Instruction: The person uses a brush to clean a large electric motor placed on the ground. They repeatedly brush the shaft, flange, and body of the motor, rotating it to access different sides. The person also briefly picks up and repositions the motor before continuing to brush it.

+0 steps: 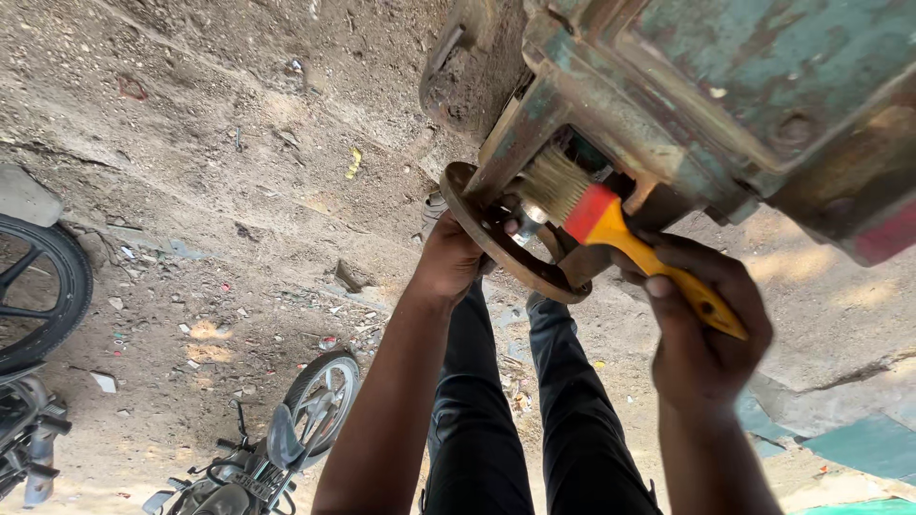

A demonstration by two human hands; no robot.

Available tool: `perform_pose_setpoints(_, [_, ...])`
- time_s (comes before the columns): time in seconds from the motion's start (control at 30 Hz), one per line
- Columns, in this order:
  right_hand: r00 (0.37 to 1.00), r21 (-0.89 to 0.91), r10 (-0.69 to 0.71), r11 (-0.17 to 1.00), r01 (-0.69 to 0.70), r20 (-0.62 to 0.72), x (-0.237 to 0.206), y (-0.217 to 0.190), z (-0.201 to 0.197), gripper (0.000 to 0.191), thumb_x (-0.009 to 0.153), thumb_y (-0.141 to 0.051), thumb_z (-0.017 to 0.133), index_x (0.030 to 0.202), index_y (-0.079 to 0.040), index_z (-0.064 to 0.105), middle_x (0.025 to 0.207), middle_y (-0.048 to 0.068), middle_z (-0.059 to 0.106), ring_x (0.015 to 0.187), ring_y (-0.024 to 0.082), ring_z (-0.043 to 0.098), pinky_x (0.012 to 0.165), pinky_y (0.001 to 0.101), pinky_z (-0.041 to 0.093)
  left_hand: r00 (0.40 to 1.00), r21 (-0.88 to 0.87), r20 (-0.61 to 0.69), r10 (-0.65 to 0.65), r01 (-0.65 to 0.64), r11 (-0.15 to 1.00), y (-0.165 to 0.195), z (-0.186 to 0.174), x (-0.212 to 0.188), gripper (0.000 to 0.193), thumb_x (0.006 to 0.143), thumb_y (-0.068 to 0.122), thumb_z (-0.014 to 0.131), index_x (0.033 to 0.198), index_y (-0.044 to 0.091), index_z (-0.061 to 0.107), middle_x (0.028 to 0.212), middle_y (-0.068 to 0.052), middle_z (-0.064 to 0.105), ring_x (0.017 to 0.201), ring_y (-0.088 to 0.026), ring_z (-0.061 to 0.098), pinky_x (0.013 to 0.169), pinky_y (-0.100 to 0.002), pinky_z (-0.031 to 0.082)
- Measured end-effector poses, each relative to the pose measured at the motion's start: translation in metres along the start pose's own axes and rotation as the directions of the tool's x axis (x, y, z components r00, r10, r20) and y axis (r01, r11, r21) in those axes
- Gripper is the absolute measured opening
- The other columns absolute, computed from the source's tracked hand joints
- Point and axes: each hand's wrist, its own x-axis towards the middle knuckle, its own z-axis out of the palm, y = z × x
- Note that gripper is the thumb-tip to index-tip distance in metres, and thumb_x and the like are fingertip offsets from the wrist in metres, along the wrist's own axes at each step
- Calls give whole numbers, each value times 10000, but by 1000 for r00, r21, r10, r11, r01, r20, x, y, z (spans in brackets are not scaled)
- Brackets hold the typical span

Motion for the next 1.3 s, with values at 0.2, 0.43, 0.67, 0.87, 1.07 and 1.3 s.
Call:
perform_pose_setpoints(0.2, [989,-14,83,997,-82,119,5,9,9,199,999,70,565,1187,98,626,1190,216,708,1065,291,753,961,343,611,997,-18,-67,39,-41,999,-4,-17,-5,190,982,31,681,1170,28,714,997,-55,714,810,-115,623,690,-253,480])
perform_pose_setpoints(0.43, [975,67,124,988,-138,183,26,27,-3,248,986,77,555,1211,106,653,1072,171,702,1014,249,710,940,326,594,814,156,-578,63,35,987,28,-54,-51,165,923,175,688,1076,135,732,1015,17,731,940,-126,646,824,-331,487])
perform_pose_setpoints(0.67, [974,300,178,930,-212,138,50,32,8,175,959,71,579,1125,47,628,1077,122,691,966,270,752,855,354,627,875,353,-474,95,90,931,31,-37,-46,263,930,210,723,1171,108,751,979,27,662,915,-118,574,808,-313,437])
perform_pose_setpoints(0.87, [969,57,231,970,-236,83,41,27,12,139,1006,43,530,1094,31,637,1055,121,726,940,208,783,862,311,653,948,34,-316,25,-15,999,13,-20,-14,280,928,115,690,1187,13,722,1006,-54,713,912,-163,629,816,-323,486])
perform_pose_setpoints(1.07, [958,-96,-38,993,68,285,36,-2,4,138,1033,78,560,1127,34,651,1068,136,688,962,181,747,862,295,606,894,32,-447,26,-14,999,13,-28,-27,139,991,170,696,1122,128,678,981,28,645,879,-119,566,768,-310,430])
perform_pose_setpoints(1.3, [795,-230,-242,875,427,556,66,-31,-2,116,929,18,659,1045,15,662,984,136,697,900,242,714,794,345,554,759,118,-648,67,12,993,24,-26,-71,218,948,277,656,1118,152,713,995,30,677,889,-120,600,781,-316,476])
